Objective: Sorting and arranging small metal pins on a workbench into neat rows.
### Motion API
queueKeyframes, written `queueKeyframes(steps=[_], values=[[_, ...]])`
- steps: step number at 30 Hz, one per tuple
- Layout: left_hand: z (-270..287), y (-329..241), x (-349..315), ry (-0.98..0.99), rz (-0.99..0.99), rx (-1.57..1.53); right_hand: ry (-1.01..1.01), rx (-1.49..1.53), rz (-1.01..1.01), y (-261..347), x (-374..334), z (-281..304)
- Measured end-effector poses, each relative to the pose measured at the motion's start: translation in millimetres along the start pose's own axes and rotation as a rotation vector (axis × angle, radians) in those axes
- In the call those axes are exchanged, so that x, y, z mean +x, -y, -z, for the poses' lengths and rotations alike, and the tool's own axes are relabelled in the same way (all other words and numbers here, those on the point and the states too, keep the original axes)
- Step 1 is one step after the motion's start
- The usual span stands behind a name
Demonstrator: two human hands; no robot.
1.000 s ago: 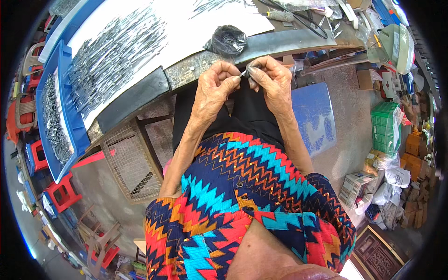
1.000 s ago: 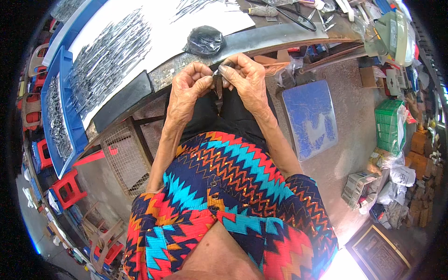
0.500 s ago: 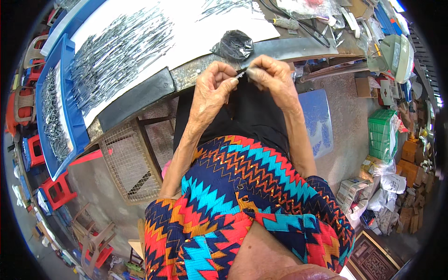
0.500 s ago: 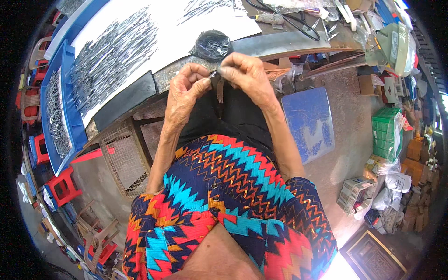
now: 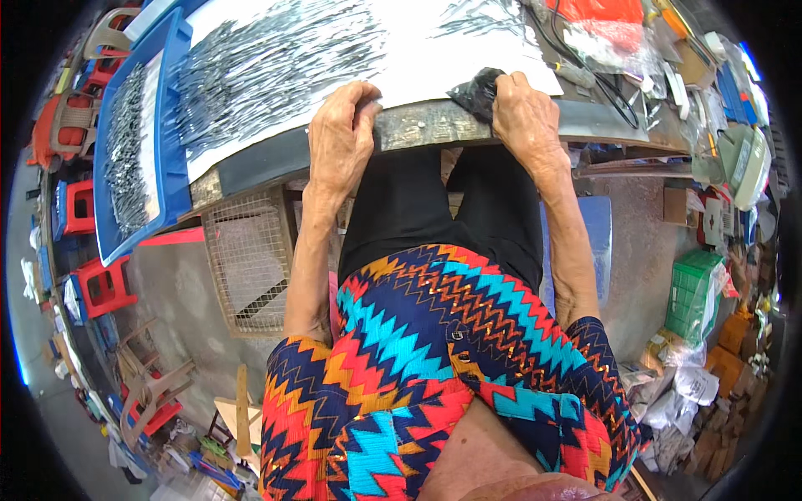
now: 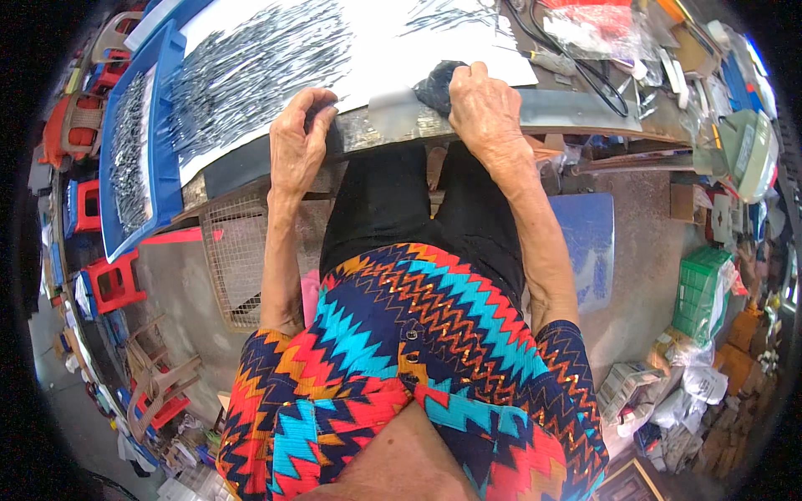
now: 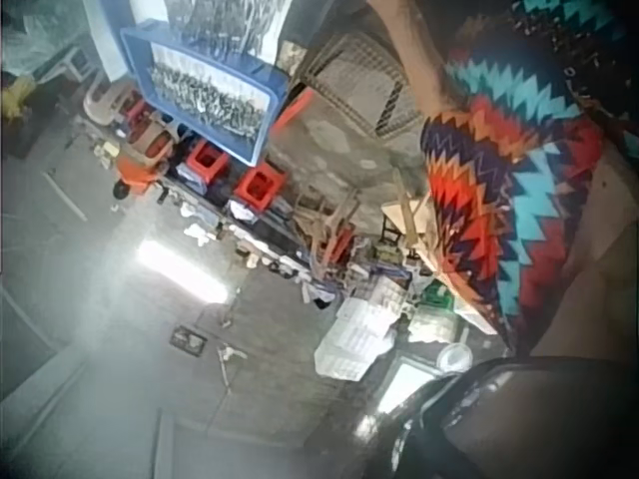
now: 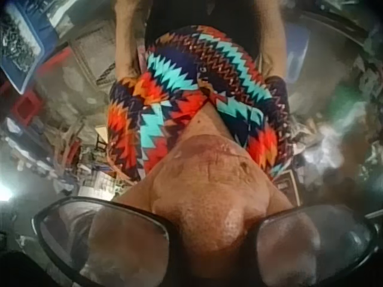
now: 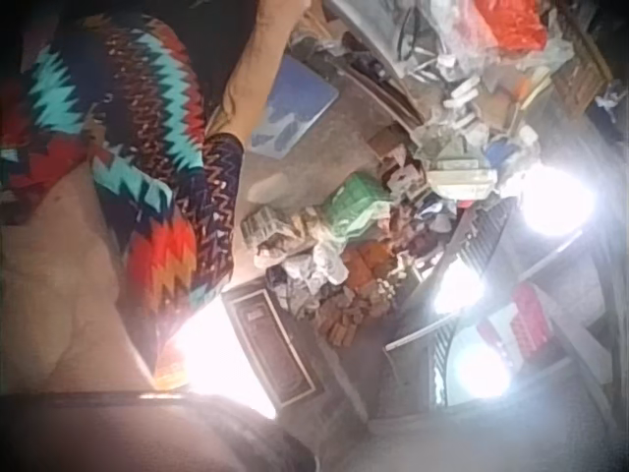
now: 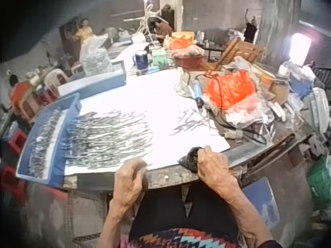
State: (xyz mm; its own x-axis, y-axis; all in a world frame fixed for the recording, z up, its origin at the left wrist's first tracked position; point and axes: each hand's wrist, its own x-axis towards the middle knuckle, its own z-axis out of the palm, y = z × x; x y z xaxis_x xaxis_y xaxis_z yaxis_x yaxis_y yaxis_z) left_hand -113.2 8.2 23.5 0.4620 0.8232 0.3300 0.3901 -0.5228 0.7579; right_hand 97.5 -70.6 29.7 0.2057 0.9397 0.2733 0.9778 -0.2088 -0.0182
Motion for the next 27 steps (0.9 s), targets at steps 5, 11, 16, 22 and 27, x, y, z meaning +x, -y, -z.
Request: queueKeyframes(steps=[5, 11, 16, 22, 27], values=[[3, 27, 24, -0.146, -0.197, 0.255, 0.042, -0.044, 0.055, 4, 7, 5], [-8, 36, 33, -0.124, -0.225, 0.467, 0.060, -0.071, 0.114, 1, 9, 5], [-13, 40, 34, -0.152, -0.252, 0.532, -0.015, 0.009, 0.086, -3, 3, 1], [-18, 37, 35, -0.154, -0.251, 0.624, -0.053, 0.084, 0.061, -7, -3, -1], [-34, 11, 50, -0.108, -0.288, 0.432, -0.038, 0.161, 0.042, -8, -3, -1]])
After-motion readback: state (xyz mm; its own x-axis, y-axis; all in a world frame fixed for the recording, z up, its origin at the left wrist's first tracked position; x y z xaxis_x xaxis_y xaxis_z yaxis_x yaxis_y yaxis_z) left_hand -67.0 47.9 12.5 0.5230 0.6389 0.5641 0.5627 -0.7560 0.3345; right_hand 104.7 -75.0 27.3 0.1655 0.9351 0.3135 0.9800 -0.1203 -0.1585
